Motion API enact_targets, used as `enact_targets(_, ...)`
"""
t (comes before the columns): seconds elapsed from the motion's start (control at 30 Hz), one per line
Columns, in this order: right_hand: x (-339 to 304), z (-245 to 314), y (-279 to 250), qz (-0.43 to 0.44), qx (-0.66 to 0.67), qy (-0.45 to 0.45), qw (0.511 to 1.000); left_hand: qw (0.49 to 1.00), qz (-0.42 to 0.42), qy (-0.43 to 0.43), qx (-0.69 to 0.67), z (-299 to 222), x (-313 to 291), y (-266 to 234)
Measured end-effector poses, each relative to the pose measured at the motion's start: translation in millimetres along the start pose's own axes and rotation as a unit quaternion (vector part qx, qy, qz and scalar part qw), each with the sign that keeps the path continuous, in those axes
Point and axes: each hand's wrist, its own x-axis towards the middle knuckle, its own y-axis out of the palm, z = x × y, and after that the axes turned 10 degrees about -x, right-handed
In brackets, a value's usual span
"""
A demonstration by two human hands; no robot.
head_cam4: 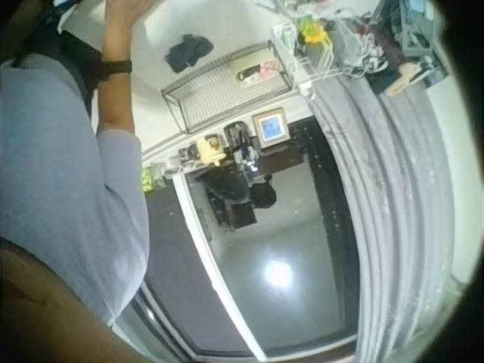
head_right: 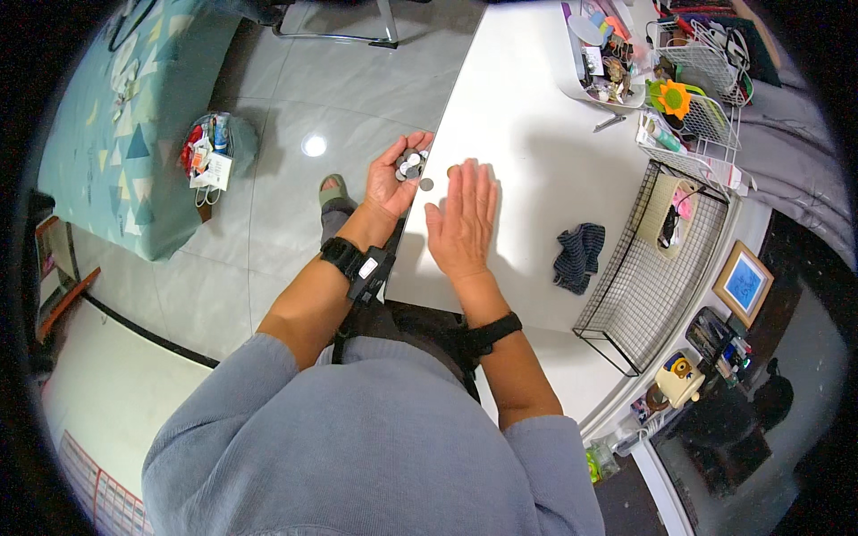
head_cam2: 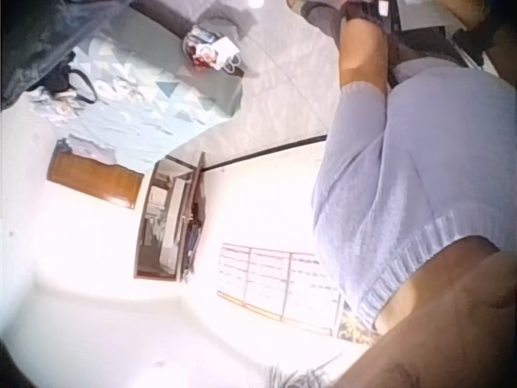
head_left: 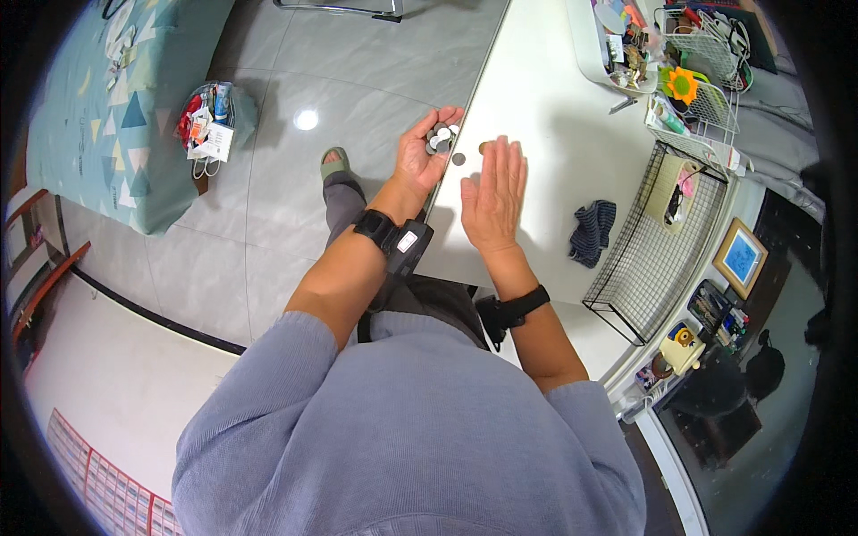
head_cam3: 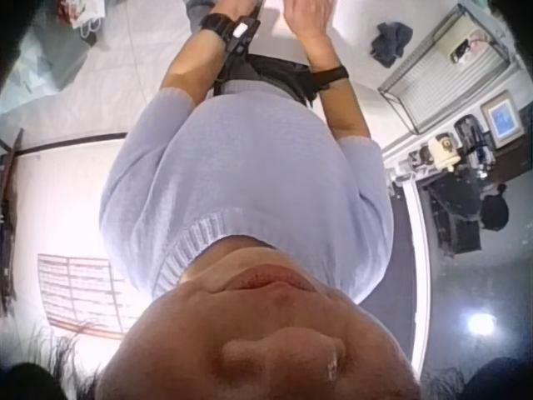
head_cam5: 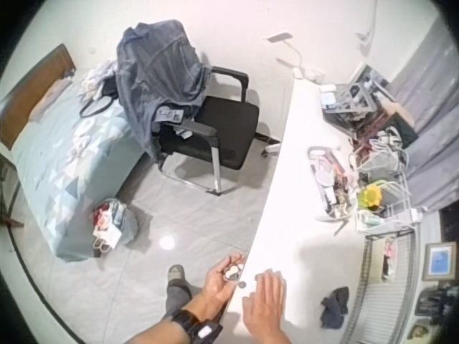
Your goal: The person wipes a white desk with a cloth, gathers coins, and moves between rooms. They then organize desk items including a plastic organizer, a mug, a framed photo, and small figurines, and finally coil a white cable.
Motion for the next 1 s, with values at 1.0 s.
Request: enact_targets(1.0,47.7,-50.9,15.0,-0.055,-0.156,0.155,0.974,0.992,-0.015,-0.087,0.088,-107.9,-81.2,34.6)
